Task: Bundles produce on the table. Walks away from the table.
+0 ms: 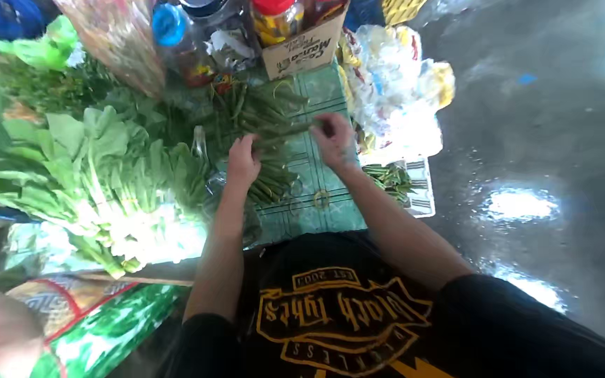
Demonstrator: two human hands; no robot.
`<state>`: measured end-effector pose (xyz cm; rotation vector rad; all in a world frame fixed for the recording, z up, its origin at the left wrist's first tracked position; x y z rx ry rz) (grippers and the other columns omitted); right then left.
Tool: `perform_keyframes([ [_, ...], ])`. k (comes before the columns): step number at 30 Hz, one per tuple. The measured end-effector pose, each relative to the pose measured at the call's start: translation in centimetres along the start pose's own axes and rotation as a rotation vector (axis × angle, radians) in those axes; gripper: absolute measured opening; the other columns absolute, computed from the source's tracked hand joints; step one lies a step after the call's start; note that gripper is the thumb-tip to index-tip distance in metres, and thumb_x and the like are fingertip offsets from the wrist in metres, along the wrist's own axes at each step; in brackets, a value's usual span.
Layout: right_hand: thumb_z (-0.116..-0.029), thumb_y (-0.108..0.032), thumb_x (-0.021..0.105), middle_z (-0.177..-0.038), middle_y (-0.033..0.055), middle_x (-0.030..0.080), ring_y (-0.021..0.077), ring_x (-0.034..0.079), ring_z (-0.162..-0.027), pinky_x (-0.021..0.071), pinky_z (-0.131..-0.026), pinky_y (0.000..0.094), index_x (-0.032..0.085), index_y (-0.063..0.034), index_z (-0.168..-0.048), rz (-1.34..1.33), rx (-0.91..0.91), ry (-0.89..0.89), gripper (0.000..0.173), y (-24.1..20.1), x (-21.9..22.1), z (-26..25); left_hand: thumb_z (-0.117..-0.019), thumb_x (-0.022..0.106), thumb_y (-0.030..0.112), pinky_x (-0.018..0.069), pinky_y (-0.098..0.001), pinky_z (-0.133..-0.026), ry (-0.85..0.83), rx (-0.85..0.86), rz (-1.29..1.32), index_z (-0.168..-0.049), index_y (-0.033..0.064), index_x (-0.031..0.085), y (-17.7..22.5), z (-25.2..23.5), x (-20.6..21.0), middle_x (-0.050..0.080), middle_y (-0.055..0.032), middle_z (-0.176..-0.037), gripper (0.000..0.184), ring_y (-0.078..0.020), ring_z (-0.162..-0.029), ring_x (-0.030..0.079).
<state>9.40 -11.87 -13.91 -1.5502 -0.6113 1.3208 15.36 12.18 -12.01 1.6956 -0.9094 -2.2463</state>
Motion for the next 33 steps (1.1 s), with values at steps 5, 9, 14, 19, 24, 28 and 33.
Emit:
perform_keyframes([
  [5, -0.1043, -0.019, 0.057, -0.104, 0.0095, 0.067, 0.0142, 0.066, -0.081, 0.0597, -0.074, 0.0339, 0.065, -0.0032, -0.126, -0.268, -0.016, 0.067, 0.028, 0.2, -4.2, 1.3, -0.0968, 0.068, 0.038, 0.0426, -0.0587, -0.107, 0.284, 0.014, 0.013, -0.116, 0.0144, 0.075, -1.6, 2.4, -1.3, 0.044, -0.0268, -0.144, 0.031, -0.0425, -0.129, 0.047],
  [9, -0.0983, -0.013, 0.063, -0.106, 0.0121, 0.067, 0.0172, 0.068, -0.079, 0.0625, -0.072, 0.0365, 0.069, -0.0016, -0.120, -0.275, -0.119, -0.255, 0.026, -2.9, -2.8, 3.0, -0.1069, 0.054, 0.024, 0.0542, -0.0433, -0.103, -0.046, 0.020, 0.335, -0.137, 0.0087, 0.060, 0.8, 4.0, -0.4, 0.068, -0.0098, -0.127, 0.035, -0.0185, -0.117, 0.066],
  [14, -0.0886, -0.020, 0.078, -0.103, 0.0088, 0.072, 0.0153, 0.070, -0.083, 0.0611, -0.078, 0.0374, 0.075, -0.0075, -0.111, -0.168, -0.145, -0.385, 0.026, -5.9, 1.0, 2.8, -0.1109, 0.041, 0.022, 0.0559, -0.0369, -0.095, -0.378, -0.059, 0.803, -0.146, 0.0060, 0.044, 3.1, 5.6, 2.1, 0.065, -0.0092, -0.125, 0.039, -0.0150, -0.108, 0.066],
  [19, -0.1010, -0.019, 0.064, -0.102, 0.0122, 0.070, 0.0208, 0.071, -0.084, 0.0627, -0.076, 0.0404, 0.063, -0.0011, -0.122, -0.406, 0.061, -0.426, 0.028, -2.8, 1.5, 4.2, -0.1088, 0.049, 0.035, 0.0557, -0.0330, -0.058, -0.170, -0.203, 0.812, -0.140, 0.0188, 0.049, 2.2, 9.2, 2.6, 0.065, -0.0078, -0.090, 0.035, -0.0169, -0.064, 0.060],
  [24, -0.0981, -0.026, 0.067, -0.129, 0.0189, 0.064, 0.0372, 0.060, -0.123, 0.0507, -0.104, 0.0540, 0.067, -0.0086, -0.132, 0.427, -0.157, -0.523, 0.038, 4.2, 4.9, 5.7, -0.1060, 0.057, 0.026, 0.0633, -0.0428, -0.074, -0.040, -0.265, 0.996, -0.137, 0.0185, 0.047, 1.4, 10.7, 2.8, 0.067, -0.0094, -0.105, 0.033, -0.0242, -0.082, 0.071],
  [28, -0.1047, -0.024, 0.056, -0.128, 0.0179, 0.064, 0.0355, 0.059, -0.126, 0.0509, -0.105, 0.0513, 0.069, -0.0068, -0.125, 0.587, -0.129, -0.637, 0.029, 3.4, 5.8, 5.8, -0.1052, 0.059, 0.027, 0.0622, -0.0426, -0.079, -0.039, -0.228, 0.945, -0.147, 0.0221, 0.043, 1.1, 11.3, 3.5, 0.069, -0.0097, -0.103, 0.045, -0.0232, -0.085, 0.071],
  [33, -0.1003, -0.017, 0.053, -0.132, 0.0243, 0.059, 0.0399, 0.058, -0.125, 0.0527, -0.099, 0.0534, 0.061, 0.0028, -0.125, 0.706, -0.085, -0.650, 0.033, 2.7, 5.2, 5.9, -0.1055, 0.059, 0.028, 0.0608, -0.0425, -0.087, 0.025, -0.252, 0.845, -0.144, 0.0141, 0.045, 1.0, 10.5, 4.4, 0.068, -0.0095, -0.113, 0.043, -0.0220, -0.097, 0.071],
])
Point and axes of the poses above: each hand's wrist, its own z-axis away from the middle knuckle, its own x-axis out of the palm, y = z × x, the point moved 2 cm from there along -z, towards the middle knuckle
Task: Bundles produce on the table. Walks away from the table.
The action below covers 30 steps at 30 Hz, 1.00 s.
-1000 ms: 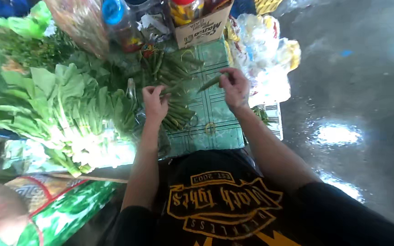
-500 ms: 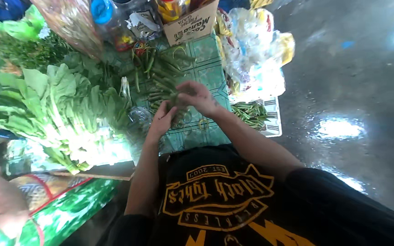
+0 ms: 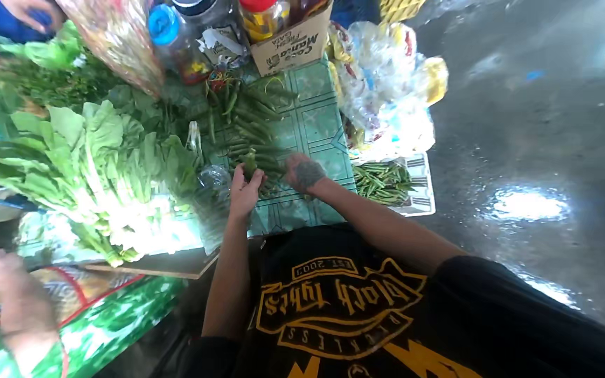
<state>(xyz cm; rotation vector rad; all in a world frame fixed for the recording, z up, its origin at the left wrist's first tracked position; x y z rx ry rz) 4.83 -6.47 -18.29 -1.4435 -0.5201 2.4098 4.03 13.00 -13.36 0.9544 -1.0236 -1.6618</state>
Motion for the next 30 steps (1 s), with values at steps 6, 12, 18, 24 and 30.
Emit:
perform_keyframes([
  [6, -0.0953, -0.013, 0.065, -0.110, 0.0181, 0.069, 0.0298, 0.070, -0.096, 0.0592, -0.088, 0.0469, 0.069, -0.0008, -0.115, -0.350, -0.243, 0.316, 0.024, 0.4, -6.4, 3.4, -0.1015, 0.064, 0.021, 0.0520, -0.0502, -0.104, 0.016, 0.299, -0.702, -0.144, 0.0044, 0.049, 3.0, -0.6, 1.2, 0.061, -0.0181, -0.134, 0.048, -0.0298, -0.121, 0.063],
  [12, -0.1005, -0.011, 0.064, -0.106, 0.0113, 0.073, 0.0171, 0.074, -0.089, 0.0649, -0.083, 0.0364, 0.065, 0.0006, -0.121, -0.974, -0.336, 0.289, 0.024, -2.0, -10.8, 3.3, -0.1014, 0.061, 0.023, 0.0592, -0.0447, -0.092, -0.074, 0.278, -0.456, -0.142, 0.0037, 0.048, 4.8, -1.9, 1.4, 0.069, -0.0140, -0.117, 0.046, -0.0208, -0.103, 0.070],
  [18, -0.1012, -0.025, 0.064, -0.108, 0.0145, 0.070, 0.0225, 0.071, -0.084, 0.0618, -0.077, 0.0423, 0.060, -0.0024, -0.130, -1.082, -0.115, 0.189, 0.037, -0.7, -5.8, 1.9, -0.1042, 0.059, 0.022, 0.0631, -0.0412, -0.077, -0.064, 0.218, -0.214, -0.146, 0.0092, 0.043, 3.2, 0.3, -1.2, 0.068, -0.0113, -0.114, 0.046, -0.0198, -0.088, 0.071],
  [24, -0.1068, -0.033, 0.045, -0.153, 0.0114, 0.052, 0.0203, 0.055, -0.135, 0.0481, -0.112, 0.0393, 0.049, -0.0057, -0.152, -0.638, -0.553, 0.349, 0.053, -6.4, -5.4, 4.1, -0.0988, 0.058, 0.019, 0.0602, -0.0443, -0.085, -0.045, 0.204, -0.372, -0.148, 0.0075, 0.039, 1.5, 2.2, -0.5, 0.067, -0.0138, -0.118, 0.054, -0.0201, -0.099, 0.069],
  [30, -0.1086, -0.024, 0.038, -0.162, 0.0127, 0.041, 0.0230, 0.042, -0.148, 0.0372, -0.122, 0.0415, 0.040, -0.0027, -0.157, -0.548, -0.536, 0.369, 0.053, -7.7, -3.4, 3.8, -0.0982, 0.059, 0.024, 0.0608, -0.0407, -0.077, 0.041, 0.282, -0.373, -0.150, 0.0071, 0.038, -0.6, 2.9, -0.9, 0.066, -0.0122, -0.113, 0.058, -0.0179, -0.090, 0.068],
])
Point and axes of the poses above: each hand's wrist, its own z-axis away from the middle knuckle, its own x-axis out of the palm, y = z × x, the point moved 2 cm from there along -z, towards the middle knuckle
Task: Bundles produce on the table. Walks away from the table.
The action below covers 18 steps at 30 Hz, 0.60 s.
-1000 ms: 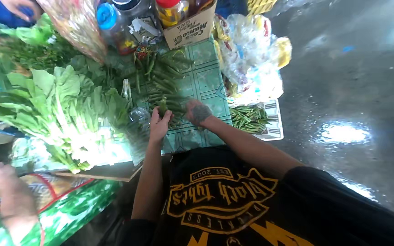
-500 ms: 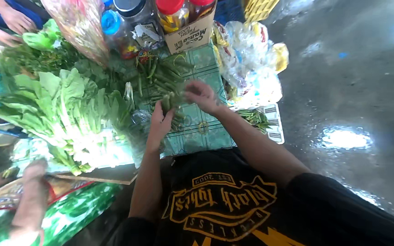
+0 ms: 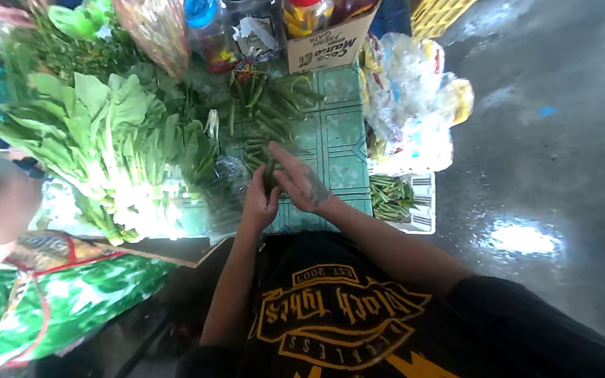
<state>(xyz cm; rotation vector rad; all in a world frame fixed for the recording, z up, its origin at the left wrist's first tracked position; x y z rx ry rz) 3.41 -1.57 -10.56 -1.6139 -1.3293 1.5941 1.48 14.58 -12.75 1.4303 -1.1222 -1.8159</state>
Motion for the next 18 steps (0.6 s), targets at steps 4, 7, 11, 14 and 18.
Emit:
perform_keyframes([
  [4, -0.1069, -0.020, 0.043, -0.151, 0.0130, 0.053, 0.0206, 0.056, -0.135, 0.0498, -0.111, 0.0399, 0.046, -0.0042, -0.152, -0.117, 0.019, 0.040, 0.048, 0.0, 0.4, 0.6, -0.0963, 0.060, 0.015, 0.0614, -0.0394, -0.077, 0.000, 0.005, 0.073, -0.149, 0.0109, 0.039, -0.1, 0.4, 0.3, 0.066, -0.0099, -0.116, 0.057, -0.0164, -0.090, 0.069],
  [7, -0.1063, -0.018, 0.044, -0.143, 0.0125, 0.057, 0.0194, 0.060, -0.128, 0.0529, -0.107, 0.0398, 0.050, -0.0041, -0.147, -0.220, 0.016, 0.003, 0.044, 0.4, 0.1, 0.5, -0.0992, 0.063, 0.020, 0.0614, -0.0391, -0.084, -0.028, 0.012, 0.076, -0.148, 0.0107, 0.041, -0.1, 0.3, -0.1, 0.066, -0.0094, -0.119, 0.054, -0.0155, -0.096, 0.069],
  [11, -0.1049, -0.017, 0.049, -0.134, 0.0115, 0.062, 0.0172, 0.065, -0.115, 0.0575, -0.098, 0.0374, 0.054, -0.0056, -0.144, -0.298, 0.076, -0.052, 0.041, 0.8, -0.4, 0.8, -0.1033, 0.058, 0.031, 0.0604, -0.0384, -0.085, -0.079, 0.030, 0.023, -0.146, 0.0101, 0.042, -0.4, 0.4, -0.3, 0.065, -0.0088, -0.118, 0.050, -0.0143, -0.096, 0.067],
  [14, -0.1044, -0.015, 0.055, -0.128, 0.0113, 0.065, 0.0171, 0.068, -0.108, 0.0592, -0.095, 0.0378, 0.054, -0.0068, -0.144, -0.235, 0.110, -0.076, 0.040, 0.9, -0.5, 1.3, -0.1039, 0.056, 0.028, 0.0601, -0.0431, -0.085, -0.140, -0.027, -0.107, -0.145, 0.0082, 0.045, 0.2, 0.5, -0.5, 0.065, -0.0111, -0.118, 0.047, -0.0185, -0.095, 0.068],
  [18, -0.1049, -0.024, 0.056, -0.130, 0.0098, 0.067, 0.0167, 0.070, -0.106, 0.0605, -0.093, 0.0388, 0.053, -0.0077, -0.144, -0.231, 0.230, -0.158, 0.042, 3.7, -2.3, 0.8, -0.1053, 0.055, 0.028, 0.0597, -0.0433, -0.087, -0.192, -0.063, -0.066, -0.144, 0.0031, 0.042, -0.3, 0.8, 0.1, 0.065, -0.0133, -0.116, 0.048, -0.0205, -0.096, 0.068],
])
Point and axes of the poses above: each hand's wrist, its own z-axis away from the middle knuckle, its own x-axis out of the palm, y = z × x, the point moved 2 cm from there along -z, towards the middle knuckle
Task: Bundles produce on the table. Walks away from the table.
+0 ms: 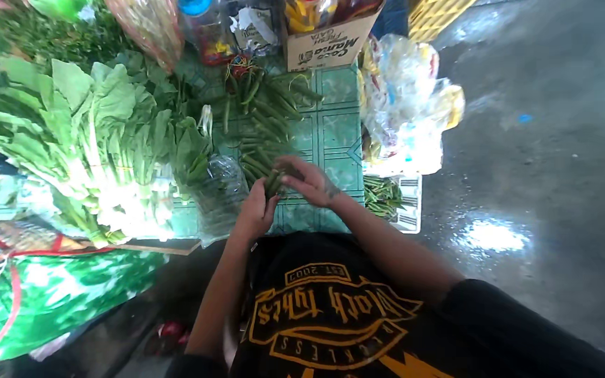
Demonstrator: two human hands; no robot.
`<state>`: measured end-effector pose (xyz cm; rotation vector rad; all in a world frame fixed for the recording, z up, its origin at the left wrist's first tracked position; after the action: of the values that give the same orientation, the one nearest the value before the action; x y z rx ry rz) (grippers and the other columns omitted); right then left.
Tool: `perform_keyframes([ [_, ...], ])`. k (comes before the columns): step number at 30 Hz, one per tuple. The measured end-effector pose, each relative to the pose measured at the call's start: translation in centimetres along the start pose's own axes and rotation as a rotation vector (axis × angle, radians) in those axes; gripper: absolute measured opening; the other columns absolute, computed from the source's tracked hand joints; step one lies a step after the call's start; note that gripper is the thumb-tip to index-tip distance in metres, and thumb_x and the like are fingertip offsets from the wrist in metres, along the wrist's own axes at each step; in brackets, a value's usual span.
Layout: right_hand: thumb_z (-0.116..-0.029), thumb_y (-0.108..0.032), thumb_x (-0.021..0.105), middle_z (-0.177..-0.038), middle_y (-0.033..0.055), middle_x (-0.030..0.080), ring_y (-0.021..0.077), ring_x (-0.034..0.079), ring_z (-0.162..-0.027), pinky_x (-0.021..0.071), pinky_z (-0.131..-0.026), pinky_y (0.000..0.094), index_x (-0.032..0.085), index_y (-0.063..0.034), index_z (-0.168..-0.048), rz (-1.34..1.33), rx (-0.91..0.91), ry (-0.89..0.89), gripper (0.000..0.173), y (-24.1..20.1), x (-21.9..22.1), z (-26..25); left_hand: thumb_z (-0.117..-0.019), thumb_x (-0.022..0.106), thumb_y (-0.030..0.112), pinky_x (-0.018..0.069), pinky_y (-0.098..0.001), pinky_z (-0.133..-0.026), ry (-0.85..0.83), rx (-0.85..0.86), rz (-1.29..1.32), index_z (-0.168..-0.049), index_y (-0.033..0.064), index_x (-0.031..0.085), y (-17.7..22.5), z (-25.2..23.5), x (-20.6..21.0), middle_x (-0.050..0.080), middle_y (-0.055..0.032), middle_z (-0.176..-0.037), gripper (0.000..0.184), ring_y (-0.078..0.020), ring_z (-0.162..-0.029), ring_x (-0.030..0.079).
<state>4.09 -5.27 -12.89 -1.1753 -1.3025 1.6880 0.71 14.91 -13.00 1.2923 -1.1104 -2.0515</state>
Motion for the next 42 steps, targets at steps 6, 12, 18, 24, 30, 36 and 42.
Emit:
perform_keyframes([
  [6, -0.1004, -0.024, 0.062, -0.115, 0.0188, 0.068, 0.0347, 0.067, -0.107, 0.0560, -0.093, 0.0517, 0.070, -0.0057, -0.122, 0.523, 0.269, 0.282, 0.029, 5.7, -4.1, -3.9, -0.1041, 0.054, 0.017, 0.0615, -0.0466, -0.081, 0.154, -0.102, 0.785, -0.142, 0.0047, 0.043, -0.6, 0.9, 1.3, 0.066, -0.0135, -0.102, 0.042, -0.0264, -0.084, 0.069],
  [12, -0.0981, -0.027, 0.066, -0.110, 0.0165, 0.069, 0.0346, 0.067, -0.107, 0.0574, -0.090, 0.0516, 0.075, -0.0106, -0.115, 0.682, 0.076, 0.280, 0.025, 6.0, -1.3, -6.2, -0.1039, 0.056, 0.016, 0.0616, -0.0466, -0.081, 0.271, -0.145, 1.061, -0.135, 0.0070, 0.049, -0.3, 0.5, 0.2, 0.064, -0.0110, -0.103, 0.033, -0.0239, -0.085, 0.068],
  [18, -0.0884, -0.018, 0.069, -0.122, 0.0185, 0.064, 0.0381, 0.062, -0.114, 0.0544, -0.091, 0.0564, 0.075, -0.0228, -0.120, 0.766, 0.028, 0.072, 0.033, 4.5, 1.2, -10.7, -0.1068, 0.048, 0.014, 0.0617, -0.0482, -0.081, 0.334, -0.184, 1.175, -0.136, 0.0093, 0.047, -0.3, 0.7, -1.2, 0.064, -0.0105, -0.104, 0.030, -0.0243, -0.086, 0.069],
  [24, -0.0816, -0.026, 0.072, -0.130, 0.0217, 0.057, 0.0408, 0.057, -0.120, 0.0515, -0.091, 0.0586, 0.075, -0.0165, -0.115, 0.887, 0.128, 0.024, 0.035, 2.4, 1.3, -14.0, -0.1064, 0.050, 0.015, 0.0619, -0.0482, -0.082, 0.343, -0.178, 1.233, -0.138, 0.0073, 0.046, -1.5, 1.3, -1.8, 0.064, -0.0118, -0.104, 0.033, -0.0251, -0.086, 0.069],
  [30, -0.0909, -0.019, 0.068, -0.141, 0.0223, 0.051, 0.0425, 0.051, -0.129, 0.0490, -0.097, 0.0580, 0.074, -0.0100, -0.114, 1.050, 0.147, 0.002, 0.026, 2.8, 3.0, -17.9, -0.1065, 0.050, 0.013, 0.0623, -0.0473, -0.079, 0.334, -0.177, 1.230, -0.138, 0.0055, 0.045, -1.7, 0.4, -2.4, 0.064, -0.0136, -0.105, 0.033, -0.0265, -0.085, 0.069],
  [36, -0.1036, -0.016, 0.048, -0.125, 0.0246, 0.064, 0.0441, 0.060, -0.121, 0.0488, -0.101, 0.0596, 0.065, 0.0015, -0.118, 0.942, 0.032, 0.035, 0.028, -0.7, 0.1, -15.5, -0.1072, 0.047, 0.013, 0.0603, -0.0464, -0.088, 0.366, -0.183, 1.045, -0.137, 0.0042, 0.047, -1.2, -1.0, -4.5, 0.070, -0.0172, -0.107, 0.032, -0.0300, -0.096, 0.071],
  [42, -0.0929, -0.043, 0.072, -0.137, 0.0248, 0.057, 0.0461, 0.053, -0.128, 0.0495, -0.100, 0.0622, 0.071, -0.0127, -0.126, 0.928, 0.031, -0.100, 0.045, 2.5, 0.8, -14.5, -0.1065, 0.051, 0.016, 0.0603, -0.0479, -0.087, 0.297, -0.134, 1.026, -0.142, 0.0103, 0.046, -1.1, -2.8, -4.0, 0.069, -0.0167, -0.111, 0.036, -0.0303, -0.097, 0.071],
])
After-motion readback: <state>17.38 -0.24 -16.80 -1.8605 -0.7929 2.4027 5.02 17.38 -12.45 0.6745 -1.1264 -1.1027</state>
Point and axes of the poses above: each hand's wrist, its own z-axis away from the middle knuckle, its own x-axis out of the palm, y = z × x, the point moved 2 cm from there along -z, towards the middle knuckle
